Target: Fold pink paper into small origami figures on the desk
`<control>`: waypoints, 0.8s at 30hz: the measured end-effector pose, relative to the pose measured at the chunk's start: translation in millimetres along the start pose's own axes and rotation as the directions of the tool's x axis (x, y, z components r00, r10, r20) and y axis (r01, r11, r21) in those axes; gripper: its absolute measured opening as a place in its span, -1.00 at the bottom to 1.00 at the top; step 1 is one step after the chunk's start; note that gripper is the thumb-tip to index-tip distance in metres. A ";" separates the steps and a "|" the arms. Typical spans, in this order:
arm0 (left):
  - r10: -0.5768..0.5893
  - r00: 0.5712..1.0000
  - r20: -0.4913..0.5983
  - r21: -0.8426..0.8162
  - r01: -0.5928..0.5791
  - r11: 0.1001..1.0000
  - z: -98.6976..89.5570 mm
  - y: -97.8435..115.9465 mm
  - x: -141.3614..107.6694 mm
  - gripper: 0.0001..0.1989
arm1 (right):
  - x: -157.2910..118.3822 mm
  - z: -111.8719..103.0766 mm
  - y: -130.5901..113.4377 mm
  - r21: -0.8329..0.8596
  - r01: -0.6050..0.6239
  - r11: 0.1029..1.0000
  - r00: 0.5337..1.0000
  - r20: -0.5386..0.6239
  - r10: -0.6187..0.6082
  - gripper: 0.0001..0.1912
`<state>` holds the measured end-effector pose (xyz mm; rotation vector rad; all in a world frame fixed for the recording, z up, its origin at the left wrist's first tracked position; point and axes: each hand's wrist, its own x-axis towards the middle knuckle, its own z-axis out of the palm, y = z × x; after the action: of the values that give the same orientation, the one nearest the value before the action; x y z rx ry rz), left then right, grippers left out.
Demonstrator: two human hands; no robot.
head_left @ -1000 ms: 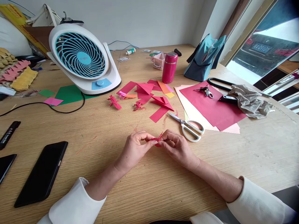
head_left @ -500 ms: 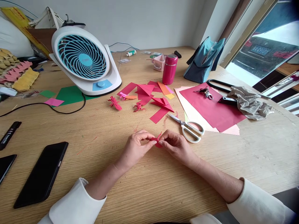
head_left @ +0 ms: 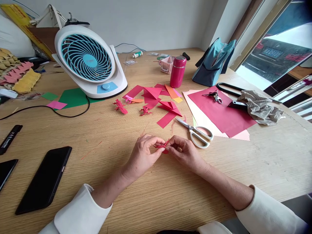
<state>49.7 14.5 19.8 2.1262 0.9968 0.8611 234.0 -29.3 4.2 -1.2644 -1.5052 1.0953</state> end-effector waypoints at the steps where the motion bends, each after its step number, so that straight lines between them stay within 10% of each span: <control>1: -0.027 1.000 0.008 -0.024 0.027 0.999 0.0 0.3 0.0 -0.87 | 0.2 0.4 0.4 0.017 -0.015 1.000 1.000 -0.004 0.015 -0.73; 18: -0.244 0.969 0.031 -0.253 0.244 0.936 3.9 -1.7 -1.2 -0.72 | 4.8 0.0 6.2 0.261 -0.101 0.960 0.992 0.096 0.079 -0.70; 24: -0.397 0.912 0.101 -0.634 0.367 0.681 14.8 -2.0 -1.6 -0.74 | -3.1 5.0 -8.5 -0.139 0.116 0.983 0.987 -0.097 -0.130 -0.90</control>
<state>59.4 10.3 9.1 1.2540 0.9430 0.8749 227.5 -33.7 10.9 -1.2801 -1.5746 0.8465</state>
